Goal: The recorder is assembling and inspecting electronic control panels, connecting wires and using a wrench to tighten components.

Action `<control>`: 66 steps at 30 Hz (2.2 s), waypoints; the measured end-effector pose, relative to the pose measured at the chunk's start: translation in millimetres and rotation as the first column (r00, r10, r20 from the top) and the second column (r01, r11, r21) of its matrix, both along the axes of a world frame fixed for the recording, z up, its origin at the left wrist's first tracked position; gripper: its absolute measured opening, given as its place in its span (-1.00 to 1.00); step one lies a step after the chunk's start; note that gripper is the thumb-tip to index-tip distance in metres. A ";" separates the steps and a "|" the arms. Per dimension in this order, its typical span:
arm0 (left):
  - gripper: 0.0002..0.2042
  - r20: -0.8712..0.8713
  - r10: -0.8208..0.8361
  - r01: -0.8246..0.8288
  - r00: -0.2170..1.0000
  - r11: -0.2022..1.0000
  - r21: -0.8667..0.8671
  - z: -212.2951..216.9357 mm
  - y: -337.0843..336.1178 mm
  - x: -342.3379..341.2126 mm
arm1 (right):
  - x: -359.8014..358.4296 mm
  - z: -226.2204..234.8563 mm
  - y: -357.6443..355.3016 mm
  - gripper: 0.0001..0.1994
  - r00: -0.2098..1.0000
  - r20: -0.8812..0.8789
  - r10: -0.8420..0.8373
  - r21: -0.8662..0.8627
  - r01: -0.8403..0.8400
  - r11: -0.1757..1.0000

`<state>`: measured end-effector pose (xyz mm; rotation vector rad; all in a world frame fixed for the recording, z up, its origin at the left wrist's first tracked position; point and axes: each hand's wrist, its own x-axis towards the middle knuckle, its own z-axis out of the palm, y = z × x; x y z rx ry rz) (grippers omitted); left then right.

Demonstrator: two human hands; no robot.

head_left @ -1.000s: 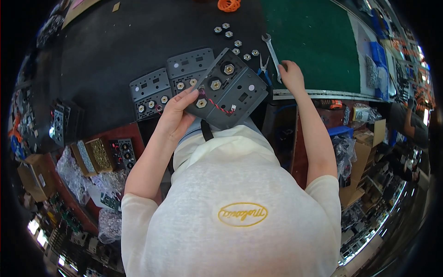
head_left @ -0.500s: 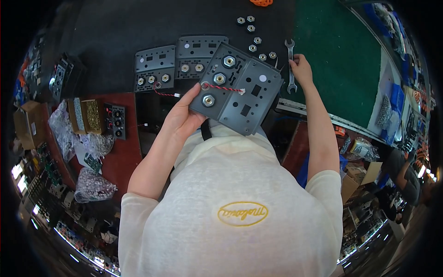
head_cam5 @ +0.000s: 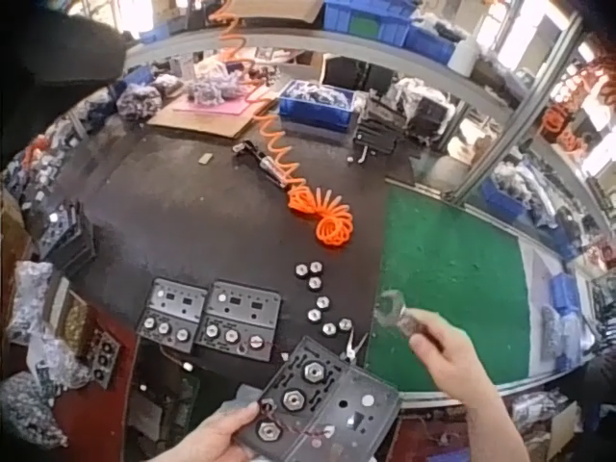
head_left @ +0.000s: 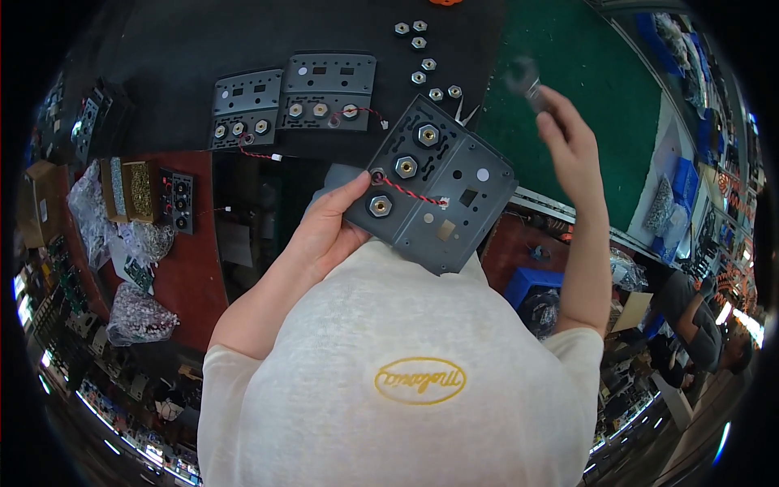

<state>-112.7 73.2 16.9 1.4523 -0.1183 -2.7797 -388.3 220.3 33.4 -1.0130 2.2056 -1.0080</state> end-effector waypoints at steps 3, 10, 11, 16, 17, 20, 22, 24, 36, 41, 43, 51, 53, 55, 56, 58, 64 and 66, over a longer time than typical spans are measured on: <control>-0.64 -0.038 -0.046 0.044 0.998 0.998 -0.044 1.9 3.6 -5.2 | 45.4 48.5 -5.1 -0.62 0.872 -0.261 0.415 0.127 -0.395 0.910; -0.69 -0.163 -0.185 0.160 0.969 0.975 -0.153 4.7 4.7 -9.0 | 80.4 68.1 -14.3 -0.49 0.646 -0.288 0.707 0.452 -0.559 0.695; -0.68 -0.157 -0.215 0.189 0.964 0.968 -0.166 5.1 3.6 -8.6 | 81.9 66.7 -15.0 -0.46 0.617 -0.324 0.717 0.458 -0.561 0.690; -0.67 -0.196 -0.209 0.177 0.958 0.970 -0.168 1.8 4.3 -7.3 | 93.6 70.3 -16.6 -0.41 0.611 -0.305 0.731 0.490 -0.557 0.670; -0.67 -0.182 -0.221 0.190 0.958 0.966 -0.173 1.1 4.4 -7.1 | 95.4 70.5 -15.8 -0.39 0.606 -0.299 0.737 0.508 -0.553 0.660; -0.67 -0.151 -0.270 0.239 0.951 0.952 -0.193 -4.6 7.2 -4.9 | 97.4 73.8 -13.4 -0.43 0.608 -0.288 0.740 0.532 -0.541 0.651; -0.67 -0.155 -0.243 0.214 0.958 0.960 -0.183 -6.1 8.7 -4.2 | 92.3 79.8 -13.2 -0.45 0.612 -0.246 0.751 0.521 -0.570 0.635; -0.67 -0.161 -0.217 0.189 0.963 0.966 -0.175 -5.8 7.9 -3.8 | 89.7 84.1 -13.4 -0.47 0.615 -0.207 0.761 0.509 -0.596 0.621; -0.64 -0.167 -0.316 0.281 0.934 0.938 -0.203 -7.6 1.5 -4.5 | 91.0 83.6 -14.0 -0.49 0.558 -0.269 0.785 0.552 -0.578 0.601; -0.64 -0.167 -0.327 0.290 0.930 0.933 -0.216 -4.4 -0.8 -7.2 | 90.5 84.5 -17.4 -0.51 0.589 -0.319 0.742 0.530 -0.538 0.655; -0.65 -0.150 -0.341 0.303 0.928 0.925 -0.230 -3.2 -2.0 -8.5 | 90.9 84.2 -19.2 -0.53 0.588 -0.348 0.730 0.535 -0.515 0.670; -0.68 -0.164 -0.299 0.261 0.940 0.940 -0.218 1.8 -1.3 -10.2 | 85.3 93.5 -19.0 -0.57 0.559 -0.332 0.760 0.553 -0.538 0.637; -0.68 -0.142 -0.306 0.278 0.941 0.942 -0.187 7.5 -3.5 -13.1 | 84.2 90.6 -21.6 -0.57 0.549 -0.356 0.756 0.545 -0.535 0.645; -0.69 -0.147 -0.321 0.289 0.936 0.936 -0.203 4.5 -3.2 -11.6 | 82.5 84.0 -24.0 -0.58 0.539 -0.379 0.752 0.537 -0.534 0.653; -0.70 -0.153 -0.335 0.299 0.930 0.929 -0.218 2.7 -3.0 -10.7 | 81.7 78.3 -24.2 -0.56 0.548 -0.415 0.726 0.479 -0.547 0.687; -0.71 -0.163 -0.337 0.298 0.927 0.928 -0.223 0.7 -2.7 -9.4 | 80.1 74.0 -25.3 -0.54 0.558 -0.449 0.698 0.417 -0.559 0.716; -0.75 -0.189 -0.301 0.257 0.935 0.939 -0.228 -3.4 0.1 -3.7 | 77.6 87.6 -22.3 -0.59 0.494 -0.305 0.814 0.529 -0.623 0.576; -0.75 -0.189 -0.269 0.226 0.944 0.949 -0.222 -1.4 1.4 -3.6 | 78.8 88.7 -20.7 -0.59 0.498 -0.298 0.814 0.530 -0.623 0.575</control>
